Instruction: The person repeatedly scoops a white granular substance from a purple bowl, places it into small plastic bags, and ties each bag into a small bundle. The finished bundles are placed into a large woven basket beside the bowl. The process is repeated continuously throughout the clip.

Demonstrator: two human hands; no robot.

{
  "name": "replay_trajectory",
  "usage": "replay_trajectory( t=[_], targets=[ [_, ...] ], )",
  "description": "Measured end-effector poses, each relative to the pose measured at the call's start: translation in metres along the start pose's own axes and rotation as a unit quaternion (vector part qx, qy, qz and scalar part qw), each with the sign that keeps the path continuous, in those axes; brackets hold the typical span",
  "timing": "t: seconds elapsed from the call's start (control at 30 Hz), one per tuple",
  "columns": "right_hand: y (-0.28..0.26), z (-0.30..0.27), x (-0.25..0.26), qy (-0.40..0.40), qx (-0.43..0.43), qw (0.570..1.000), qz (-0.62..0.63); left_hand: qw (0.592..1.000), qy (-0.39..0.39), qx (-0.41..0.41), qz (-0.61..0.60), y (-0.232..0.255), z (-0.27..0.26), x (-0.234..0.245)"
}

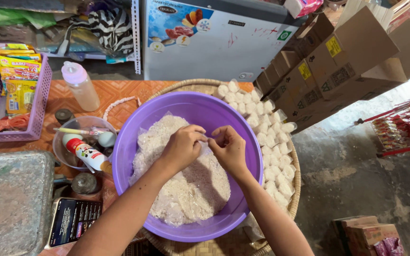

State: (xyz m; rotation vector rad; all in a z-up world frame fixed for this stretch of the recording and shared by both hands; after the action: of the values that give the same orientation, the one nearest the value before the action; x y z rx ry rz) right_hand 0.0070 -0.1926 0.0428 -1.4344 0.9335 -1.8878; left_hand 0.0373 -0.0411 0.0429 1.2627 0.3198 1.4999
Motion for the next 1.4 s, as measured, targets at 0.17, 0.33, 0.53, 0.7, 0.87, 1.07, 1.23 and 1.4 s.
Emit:
replay_trajectory(
  t=[0.17,0.33,0.53,0.7,0.87,1.07,1.23,1.4],
  targets=[
    [0.045,0.007,-0.028,-0.092,-0.068,0.993,-0.005,0.998,-0.031,0.043,0.015,-0.018,0.002,-0.008],
    [0.077,-0.023,-0.113,-0.354,-0.05,0.918,-0.171,0.997,0.043,0.061,0.018,-0.015,0.004,0.019],
    [0.049,-0.051,-0.131,-0.42,0.043,0.902,-0.085,0.993,0.1,0.06,0.014,-0.02,-0.001,0.032],
    [0.082,-0.048,-0.116,-0.425,-0.207,0.881,0.024,0.992,0.102,0.068,-0.014,-0.027,0.001,0.028],
    [0.082,-0.027,-0.067,-0.259,-0.363,0.857,0.257,0.993,0.103,0.056,-0.028,-0.031,-0.001,0.024],
    [0.039,0.006,-0.033,-0.061,-0.389,0.702,0.594,0.995,0.042,0.093,-0.023,-0.036,-0.001,0.007],
    [0.027,0.04,-0.036,0.004,-0.339,0.691,0.639,0.991,-0.005,0.13,-0.014,-0.039,-0.002,-0.003],
    [0.012,0.048,-0.044,0.014,-0.299,0.753,0.585,0.989,-0.01,0.144,-0.012,-0.043,-0.002,-0.004]
  ],
)
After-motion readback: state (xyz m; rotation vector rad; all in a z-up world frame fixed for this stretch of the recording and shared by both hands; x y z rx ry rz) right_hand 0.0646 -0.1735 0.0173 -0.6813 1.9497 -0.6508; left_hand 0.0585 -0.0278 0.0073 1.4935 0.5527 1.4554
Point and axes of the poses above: each hand's wrist, its own z-axis towards the middle knuckle, its own x-axis out of the back of the hand, y = z × x, the point moved 8 cm from there along z, towards the middle knuckle
